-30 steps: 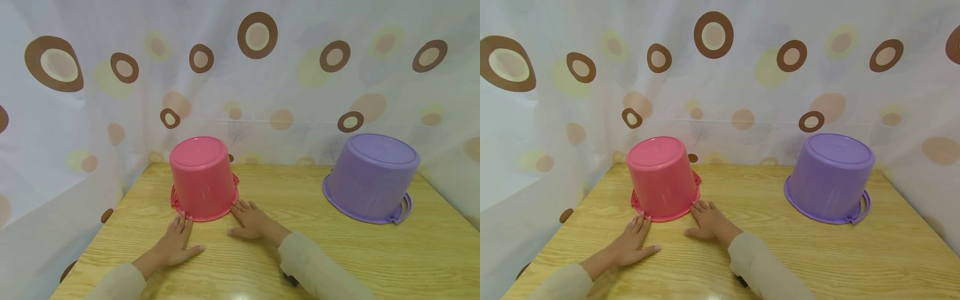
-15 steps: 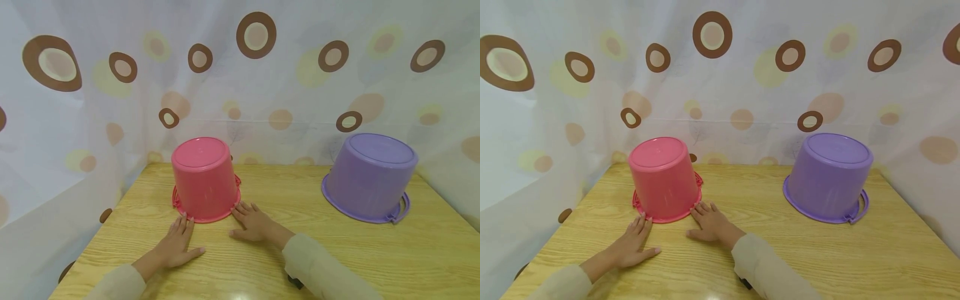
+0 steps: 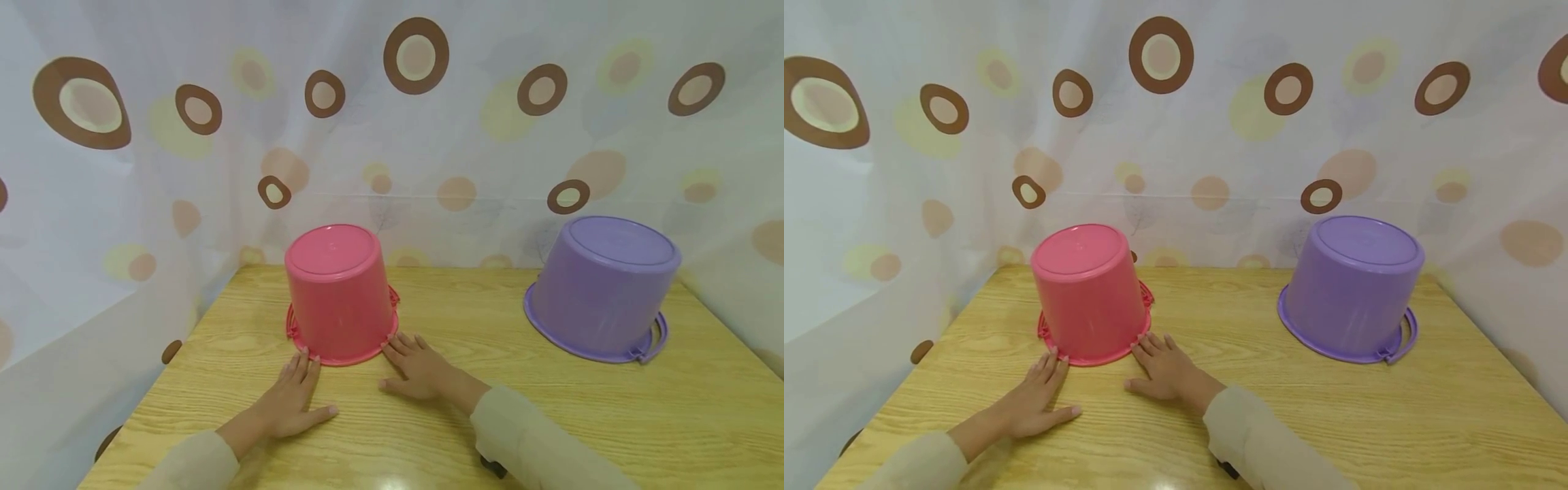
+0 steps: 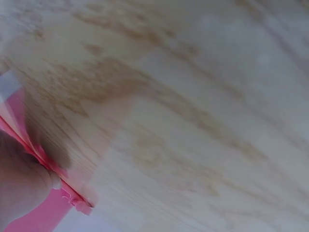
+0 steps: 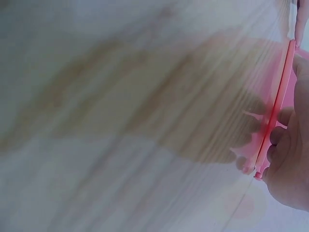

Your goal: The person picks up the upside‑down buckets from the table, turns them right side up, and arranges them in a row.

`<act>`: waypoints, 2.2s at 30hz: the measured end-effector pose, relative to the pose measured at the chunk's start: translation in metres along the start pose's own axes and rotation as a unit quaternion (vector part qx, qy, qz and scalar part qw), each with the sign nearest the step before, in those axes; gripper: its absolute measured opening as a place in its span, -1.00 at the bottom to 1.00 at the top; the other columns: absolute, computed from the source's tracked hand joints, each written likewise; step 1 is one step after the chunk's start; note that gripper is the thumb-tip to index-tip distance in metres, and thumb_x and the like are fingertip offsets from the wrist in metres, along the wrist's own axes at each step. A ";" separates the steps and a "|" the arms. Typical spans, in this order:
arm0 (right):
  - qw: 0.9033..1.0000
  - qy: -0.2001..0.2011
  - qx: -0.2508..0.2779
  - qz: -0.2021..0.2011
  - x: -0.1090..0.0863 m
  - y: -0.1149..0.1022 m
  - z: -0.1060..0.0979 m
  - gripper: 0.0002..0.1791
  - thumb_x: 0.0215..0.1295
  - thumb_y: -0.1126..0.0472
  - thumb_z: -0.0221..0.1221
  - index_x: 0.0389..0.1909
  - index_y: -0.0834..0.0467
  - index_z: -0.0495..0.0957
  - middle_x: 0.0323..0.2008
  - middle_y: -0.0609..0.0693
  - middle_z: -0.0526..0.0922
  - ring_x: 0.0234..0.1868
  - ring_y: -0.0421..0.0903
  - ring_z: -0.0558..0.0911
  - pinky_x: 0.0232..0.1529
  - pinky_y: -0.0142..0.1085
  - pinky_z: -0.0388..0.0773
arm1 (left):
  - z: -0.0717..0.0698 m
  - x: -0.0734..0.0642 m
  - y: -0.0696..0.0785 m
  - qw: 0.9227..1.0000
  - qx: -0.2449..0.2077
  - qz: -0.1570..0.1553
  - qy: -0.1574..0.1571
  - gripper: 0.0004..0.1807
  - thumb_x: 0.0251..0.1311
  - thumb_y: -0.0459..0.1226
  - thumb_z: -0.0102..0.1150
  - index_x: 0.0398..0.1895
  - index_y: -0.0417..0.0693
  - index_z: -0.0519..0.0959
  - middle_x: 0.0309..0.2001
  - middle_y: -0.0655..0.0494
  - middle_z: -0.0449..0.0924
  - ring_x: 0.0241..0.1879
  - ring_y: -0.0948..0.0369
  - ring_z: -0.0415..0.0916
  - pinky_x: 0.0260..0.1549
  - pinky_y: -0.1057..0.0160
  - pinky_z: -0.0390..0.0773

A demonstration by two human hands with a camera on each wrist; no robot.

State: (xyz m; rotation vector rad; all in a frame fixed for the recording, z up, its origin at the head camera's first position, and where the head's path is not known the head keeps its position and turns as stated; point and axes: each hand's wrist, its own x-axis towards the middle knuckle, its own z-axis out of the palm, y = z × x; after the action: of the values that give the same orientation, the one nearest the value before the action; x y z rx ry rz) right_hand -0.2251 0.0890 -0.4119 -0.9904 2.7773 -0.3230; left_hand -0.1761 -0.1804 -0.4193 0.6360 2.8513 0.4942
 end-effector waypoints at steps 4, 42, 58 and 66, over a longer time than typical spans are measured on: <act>1.000 0.004 -0.001 -0.002 -0.002 0.000 0.002 -0.20 0.33 -0.24 -0.11 0.41 0.21 0.05 0.45 0.14 -0.02 0.47 0.09 -0.05 0.44 0.02 -0.15 | 0.000 0.001 -0.001 1.000 0.000 0.005 -0.005 0.02 0.20 0.24 -0.11 0.41 -0.38 -0.11 0.42 -0.40 -0.40 0.42 -0.25 -0.41 0.34 -0.24 -0.14; 1.000 0.023 0.017 -0.001 -0.024 0.004 0.006 -0.22 0.36 -0.17 -0.11 0.41 0.26 0.02 0.44 0.21 -0.04 0.46 0.17 -0.07 0.43 0.04 -0.09 | 0.003 0.009 0.010 0.999 0.024 0.023 -0.016 0.04 0.17 0.28 -0.12 0.41 -0.35 -0.10 0.42 -0.40 -0.37 0.43 -0.23 -0.37 0.34 -0.20 -0.05; 0.999 0.033 0.018 0.008 -0.034 0.008 0.004 -0.24 0.36 -0.16 -0.11 0.40 0.26 0.05 0.44 0.20 0.00 0.46 0.16 -0.03 0.42 0.06 -0.07 | 0.004 0.013 0.016 0.999 0.031 0.037 -0.014 0.02 0.18 0.25 -0.10 0.41 -0.36 -0.09 0.41 -0.41 -0.34 0.43 -0.24 -0.35 0.34 -0.18 -0.03; 0.999 0.040 0.010 0.005 -0.037 0.011 0.005 -0.25 0.37 -0.14 -0.10 0.38 0.29 0.08 0.42 0.23 0.03 0.45 0.17 -0.01 0.41 0.07 -0.05 | 0.005 0.016 0.018 0.998 0.035 0.041 -0.019 0.03 0.19 0.27 -0.12 0.42 -0.34 -0.11 0.42 -0.39 -0.38 0.43 -0.23 -0.38 0.36 -0.16 -0.05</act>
State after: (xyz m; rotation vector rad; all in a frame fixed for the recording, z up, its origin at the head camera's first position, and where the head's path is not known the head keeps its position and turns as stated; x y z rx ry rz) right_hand -0.2018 0.1204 -0.4161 -0.9803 2.8432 -0.3982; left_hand -0.1820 -0.1567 -0.4193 0.7687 2.8254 0.3924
